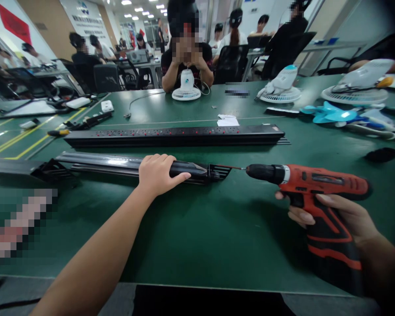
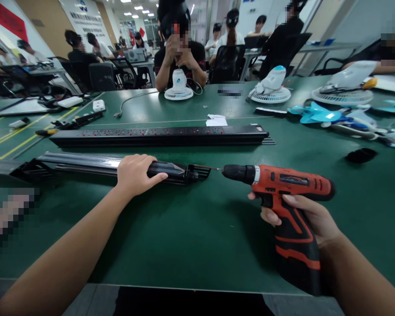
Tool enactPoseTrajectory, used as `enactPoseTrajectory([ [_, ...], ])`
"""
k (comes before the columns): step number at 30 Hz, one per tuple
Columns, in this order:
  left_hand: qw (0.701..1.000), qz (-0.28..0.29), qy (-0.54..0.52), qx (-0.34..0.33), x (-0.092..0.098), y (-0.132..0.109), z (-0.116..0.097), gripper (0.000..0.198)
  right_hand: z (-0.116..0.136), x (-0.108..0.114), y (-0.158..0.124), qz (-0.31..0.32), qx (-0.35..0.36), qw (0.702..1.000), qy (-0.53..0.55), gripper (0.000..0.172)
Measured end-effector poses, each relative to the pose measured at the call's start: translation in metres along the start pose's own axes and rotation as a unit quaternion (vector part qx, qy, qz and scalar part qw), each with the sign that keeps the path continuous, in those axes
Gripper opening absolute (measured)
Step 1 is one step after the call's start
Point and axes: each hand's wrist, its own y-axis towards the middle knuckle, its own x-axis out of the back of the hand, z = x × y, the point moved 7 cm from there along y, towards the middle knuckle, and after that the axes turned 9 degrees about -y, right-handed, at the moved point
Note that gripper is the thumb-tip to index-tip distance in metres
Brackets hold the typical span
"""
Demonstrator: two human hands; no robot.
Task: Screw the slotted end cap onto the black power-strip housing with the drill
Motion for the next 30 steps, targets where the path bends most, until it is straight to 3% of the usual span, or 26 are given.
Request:
enactPoseTrajectory([
  [7, 1.000, -0.021, -0.009, -0.013, 0.002, -0.002, -0.003, 0.068, -0.001, 0.015, 0.006, -0.075, 0.005, 0.995, 0.068, 0.039],
  [14, 0.998, -0.055, 0.000, -0.036, 0.011, -0.006, -0.014, 0.055, 0.008, 0.000, 0.012, -0.070, 0.042, 0.986, 0.148, 0.035],
  [22, 0.985, -0.029, -0.118, -0.122, 0.005, 0.001, -0.069, 0.034, 0.002, -0.002, 0.017, -0.031, 0.019, 0.988, 0.151, 0.037],
  [30, 0.991, 0.050, -0.058, -0.109, -0.007, 0.019, -0.103, 0.022, -0.003, 0.006, 0.021, -0.032, 0.015, 0.989, 0.145, 0.033],
])
